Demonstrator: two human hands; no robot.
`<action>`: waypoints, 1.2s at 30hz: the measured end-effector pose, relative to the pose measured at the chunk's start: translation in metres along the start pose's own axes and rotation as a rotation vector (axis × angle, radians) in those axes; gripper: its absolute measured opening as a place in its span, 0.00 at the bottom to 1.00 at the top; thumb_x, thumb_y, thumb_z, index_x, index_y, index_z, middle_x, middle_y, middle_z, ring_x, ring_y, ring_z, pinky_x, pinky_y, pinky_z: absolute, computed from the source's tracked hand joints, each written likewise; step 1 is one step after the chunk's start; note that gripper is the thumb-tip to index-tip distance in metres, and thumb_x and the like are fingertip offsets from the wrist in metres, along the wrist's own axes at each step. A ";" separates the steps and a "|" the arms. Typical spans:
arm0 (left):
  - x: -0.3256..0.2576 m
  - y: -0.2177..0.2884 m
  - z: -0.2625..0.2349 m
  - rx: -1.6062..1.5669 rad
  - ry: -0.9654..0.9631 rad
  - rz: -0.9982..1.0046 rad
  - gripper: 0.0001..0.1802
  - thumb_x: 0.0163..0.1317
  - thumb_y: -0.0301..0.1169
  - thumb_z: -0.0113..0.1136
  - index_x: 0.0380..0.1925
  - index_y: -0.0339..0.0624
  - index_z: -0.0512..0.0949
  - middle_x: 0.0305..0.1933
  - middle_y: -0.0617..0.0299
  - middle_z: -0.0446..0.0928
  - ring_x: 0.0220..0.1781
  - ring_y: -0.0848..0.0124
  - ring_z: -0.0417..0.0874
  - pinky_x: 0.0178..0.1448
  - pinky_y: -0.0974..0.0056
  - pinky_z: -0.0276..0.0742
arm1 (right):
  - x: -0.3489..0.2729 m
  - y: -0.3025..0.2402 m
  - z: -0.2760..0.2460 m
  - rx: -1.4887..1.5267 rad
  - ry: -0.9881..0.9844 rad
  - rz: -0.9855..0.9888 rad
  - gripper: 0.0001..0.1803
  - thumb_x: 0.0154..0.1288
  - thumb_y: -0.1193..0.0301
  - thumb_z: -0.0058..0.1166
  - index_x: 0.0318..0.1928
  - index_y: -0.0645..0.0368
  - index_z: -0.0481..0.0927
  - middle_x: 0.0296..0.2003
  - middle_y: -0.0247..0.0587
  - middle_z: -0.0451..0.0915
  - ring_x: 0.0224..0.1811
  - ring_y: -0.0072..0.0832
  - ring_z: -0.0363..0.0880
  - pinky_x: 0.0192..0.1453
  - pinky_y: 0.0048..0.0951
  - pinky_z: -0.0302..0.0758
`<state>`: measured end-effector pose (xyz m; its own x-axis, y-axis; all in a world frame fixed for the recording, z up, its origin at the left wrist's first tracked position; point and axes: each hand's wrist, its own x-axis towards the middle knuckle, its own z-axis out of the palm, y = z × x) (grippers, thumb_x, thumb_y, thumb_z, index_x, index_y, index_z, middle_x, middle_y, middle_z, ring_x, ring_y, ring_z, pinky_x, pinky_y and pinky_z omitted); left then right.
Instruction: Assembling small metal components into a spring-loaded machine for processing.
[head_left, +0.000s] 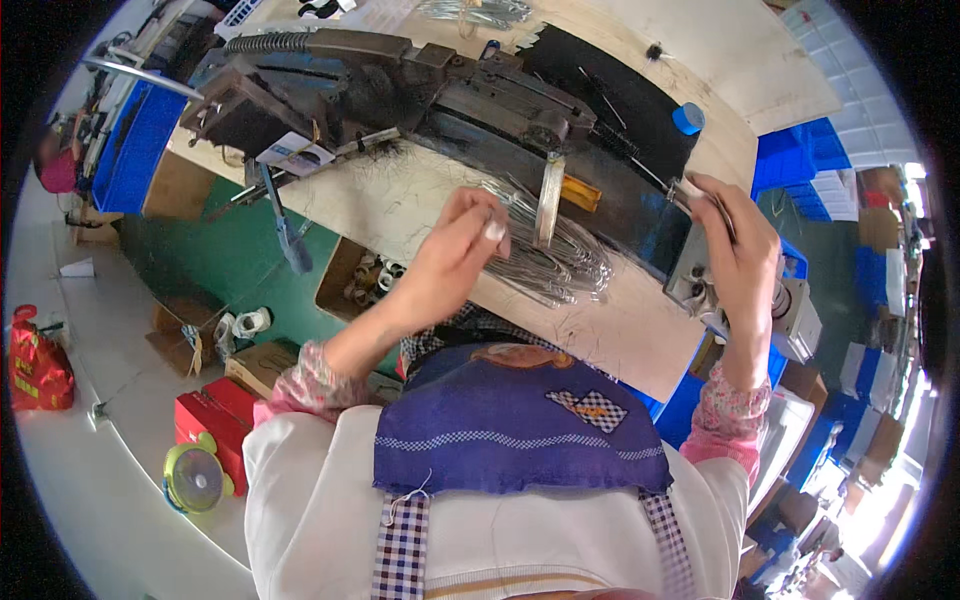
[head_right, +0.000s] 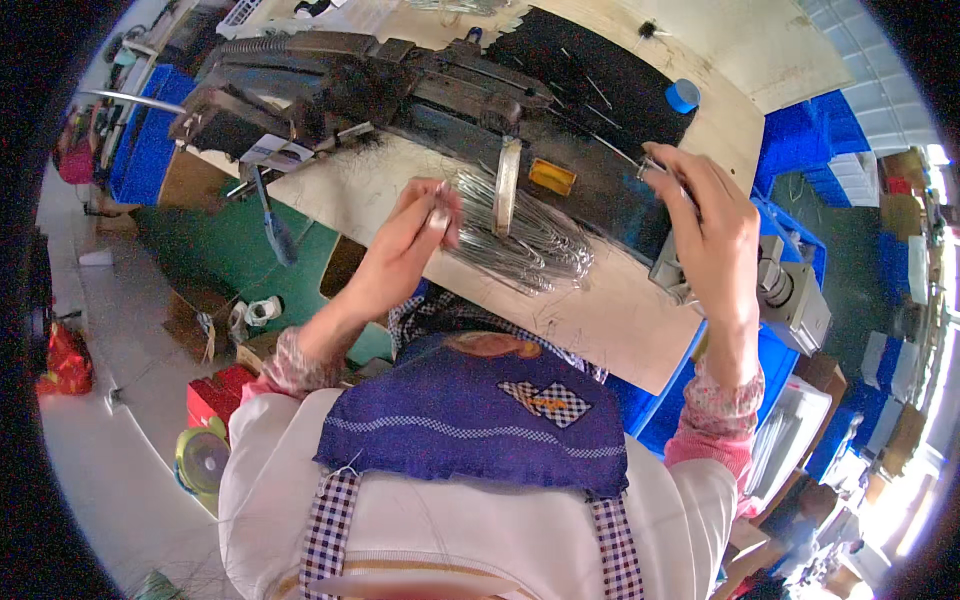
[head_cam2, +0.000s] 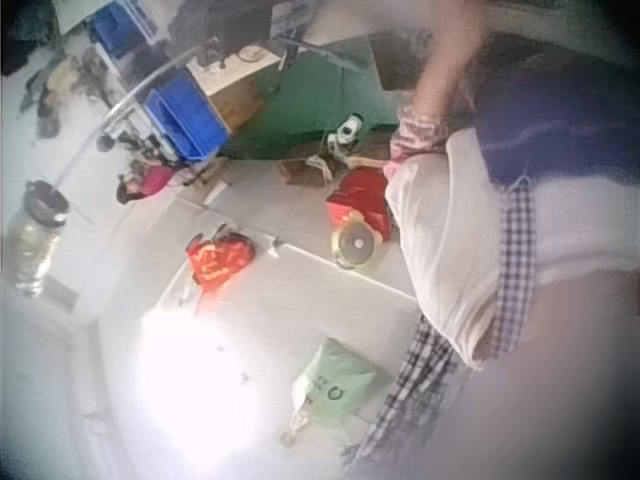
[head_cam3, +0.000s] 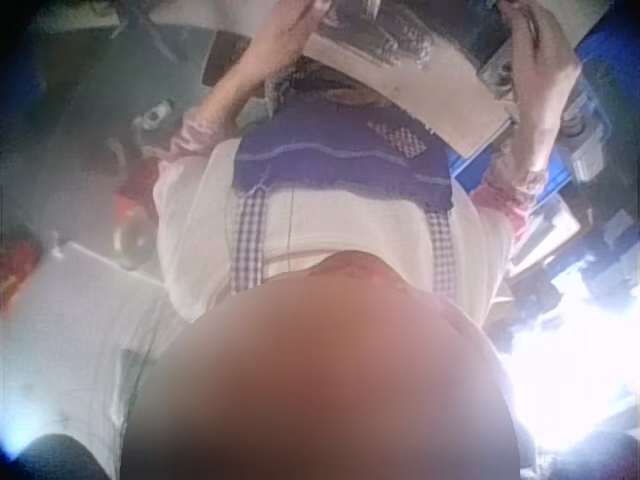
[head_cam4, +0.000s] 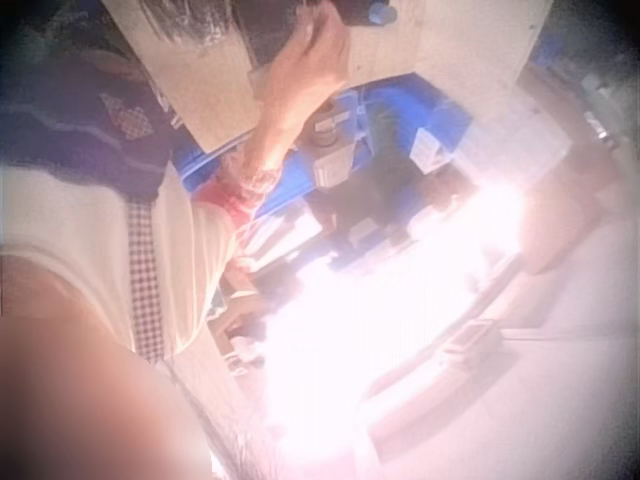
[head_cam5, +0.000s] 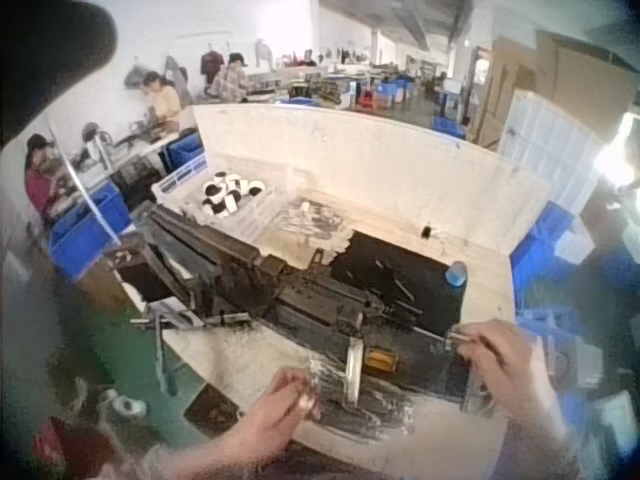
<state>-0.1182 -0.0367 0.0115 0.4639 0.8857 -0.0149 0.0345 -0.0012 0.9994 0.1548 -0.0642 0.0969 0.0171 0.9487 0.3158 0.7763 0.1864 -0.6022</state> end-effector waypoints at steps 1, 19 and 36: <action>0.011 -0.015 0.003 0.082 0.005 0.175 0.13 0.73 0.36 0.41 0.34 0.39 0.70 0.45 0.61 0.64 0.35 0.75 0.74 0.42 0.70 0.72 | 0.006 0.010 0.005 -0.063 0.008 -0.082 0.12 0.60 0.79 0.54 0.45 0.61 0.80 0.32 0.44 0.79 0.30 0.34 0.79 0.37 0.27 0.75; 0.007 0.010 -0.059 -1.135 -0.090 0.000 0.11 0.67 0.34 0.53 0.45 0.43 0.76 0.17 0.69 0.67 0.12 0.81 0.60 0.16 0.74 0.55 | 0.018 0.024 0.035 -0.315 -0.054 -0.330 0.11 0.52 0.78 0.52 0.39 0.62 0.77 0.32 0.44 0.73 0.38 0.42 0.77 0.40 0.39 0.76; 0.115 0.042 0.031 1.183 -0.062 0.664 0.09 0.58 0.31 0.54 0.24 0.40 0.80 0.24 0.50 0.78 0.29 0.54 0.82 0.33 0.53 0.78 | 0.055 0.042 0.042 -0.193 -0.070 -0.582 0.07 0.55 0.72 0.55 0.34 0.61 0.75 0.31 0.42 0.75 0.37 0.42 0.77 0.40 0.37 0.75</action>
<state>-0.0360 0.0509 0.0513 0.7282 0.5398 0.4224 0.5090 -0.8386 0.1940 0.1616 0.0067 0.0585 -0.4795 0.7210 0.5002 0.7463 0.6349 -0.1999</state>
